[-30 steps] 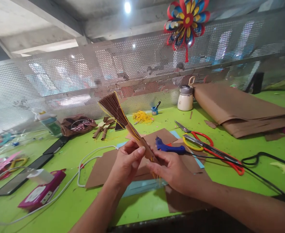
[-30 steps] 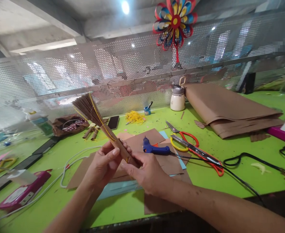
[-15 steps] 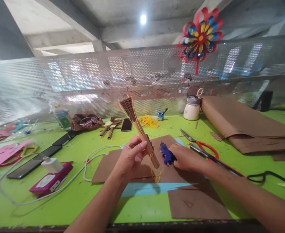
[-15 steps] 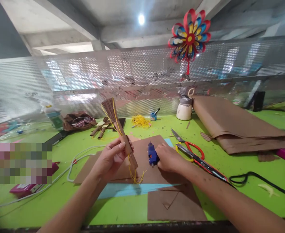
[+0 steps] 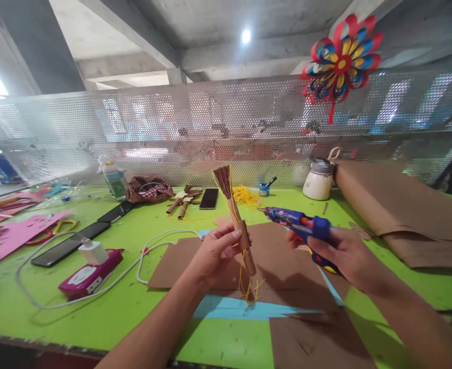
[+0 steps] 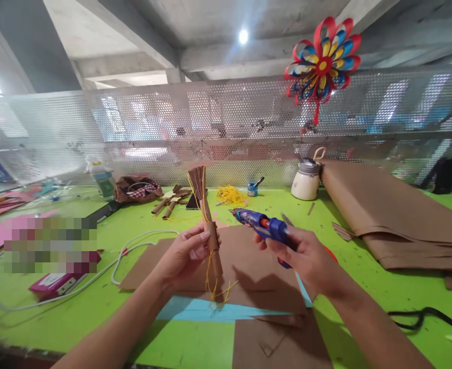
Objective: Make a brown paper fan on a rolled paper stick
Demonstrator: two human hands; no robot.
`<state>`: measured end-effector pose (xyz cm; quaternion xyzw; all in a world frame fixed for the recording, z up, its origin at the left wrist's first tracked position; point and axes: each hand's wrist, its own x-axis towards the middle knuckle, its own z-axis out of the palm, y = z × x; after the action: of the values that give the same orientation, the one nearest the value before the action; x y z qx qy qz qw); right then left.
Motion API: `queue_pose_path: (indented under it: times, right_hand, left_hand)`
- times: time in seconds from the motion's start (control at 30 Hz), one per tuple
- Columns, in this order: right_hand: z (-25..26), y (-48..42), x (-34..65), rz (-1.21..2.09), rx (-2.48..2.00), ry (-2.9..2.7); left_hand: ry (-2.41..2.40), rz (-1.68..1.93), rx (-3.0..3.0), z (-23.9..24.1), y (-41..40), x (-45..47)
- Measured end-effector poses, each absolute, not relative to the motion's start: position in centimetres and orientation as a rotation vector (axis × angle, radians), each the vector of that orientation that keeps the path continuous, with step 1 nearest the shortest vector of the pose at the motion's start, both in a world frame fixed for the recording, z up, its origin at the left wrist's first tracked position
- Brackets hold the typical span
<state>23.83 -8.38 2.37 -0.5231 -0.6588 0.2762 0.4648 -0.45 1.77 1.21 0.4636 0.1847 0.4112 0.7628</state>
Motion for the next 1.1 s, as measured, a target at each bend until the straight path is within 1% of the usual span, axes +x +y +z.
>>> queue_pose_path:
  times: [0.1, 0.33, 0.87, 1.1]
  right_hand:
    - [2.7, -9.7, 23.7, 0.728, -1.194, -1.676]
    - [2.4, -10.0, 22.9, 0.713, -1.221, -1.727]
    - [2.3, -10.4, 22.3, 0.729, -1.253, -1.673]
    - [2.6, -10.7, 22.2, 0.663, -1.201, -1.722]
  left_hand:
    - [0.402, 0.869, 1.023, 1.1, 1.6, -0.5]
    - [0.398, 0.831, 1.039, 1.2, 1.5, -0.4]
    - [0.405, 0.877, 1.037, 1.6, 0.7, -0.2]
    - [0.420, 0.903, 1.029, 1.6, 0.7, -0.2]
